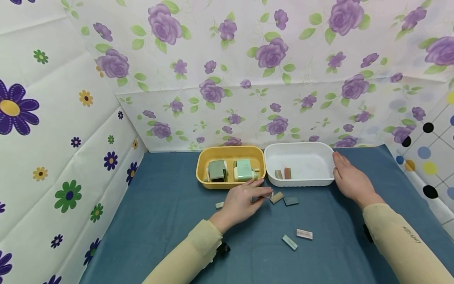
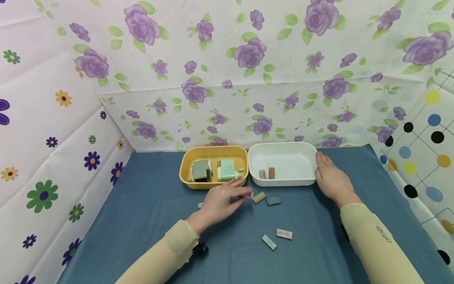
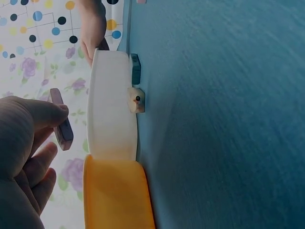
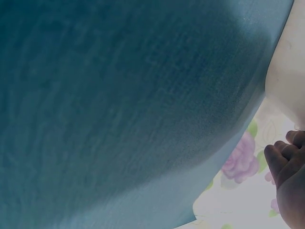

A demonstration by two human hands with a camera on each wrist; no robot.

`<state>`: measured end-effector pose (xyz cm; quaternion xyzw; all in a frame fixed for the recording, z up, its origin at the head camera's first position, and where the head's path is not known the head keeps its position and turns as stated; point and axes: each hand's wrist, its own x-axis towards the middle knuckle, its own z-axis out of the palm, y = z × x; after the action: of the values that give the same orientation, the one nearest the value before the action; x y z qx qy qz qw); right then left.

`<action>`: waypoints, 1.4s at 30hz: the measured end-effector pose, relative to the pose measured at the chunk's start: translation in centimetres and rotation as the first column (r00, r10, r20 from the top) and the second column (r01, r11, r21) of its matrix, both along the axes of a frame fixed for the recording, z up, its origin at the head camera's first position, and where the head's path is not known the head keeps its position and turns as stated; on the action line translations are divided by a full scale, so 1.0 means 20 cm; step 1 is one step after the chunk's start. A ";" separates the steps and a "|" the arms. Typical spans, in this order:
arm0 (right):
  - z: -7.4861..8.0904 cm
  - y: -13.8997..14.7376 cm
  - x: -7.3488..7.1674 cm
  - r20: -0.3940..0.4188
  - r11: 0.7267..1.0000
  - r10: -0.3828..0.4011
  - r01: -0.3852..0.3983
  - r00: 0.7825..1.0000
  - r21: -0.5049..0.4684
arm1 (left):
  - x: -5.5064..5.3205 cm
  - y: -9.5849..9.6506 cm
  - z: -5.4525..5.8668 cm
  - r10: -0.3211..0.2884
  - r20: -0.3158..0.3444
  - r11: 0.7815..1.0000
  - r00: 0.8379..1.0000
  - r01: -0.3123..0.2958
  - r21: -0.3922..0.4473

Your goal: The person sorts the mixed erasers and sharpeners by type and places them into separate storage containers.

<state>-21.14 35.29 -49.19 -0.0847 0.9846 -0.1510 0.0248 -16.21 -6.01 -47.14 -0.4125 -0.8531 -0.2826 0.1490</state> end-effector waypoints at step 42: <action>0.00 -0.01 0.01 -0.010 1.000 -0.012 0.011 1.000 -0.023 | -0.16 0.27 0.00 0.121 0.017 0.988 0.992 -0.119 -0.100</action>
<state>-21.02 35.11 -49.21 -0.0802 0.9834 -0.1618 0.0180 -19.45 -0.61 -47.13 -0.3639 -0.8911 -0.2351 0.1352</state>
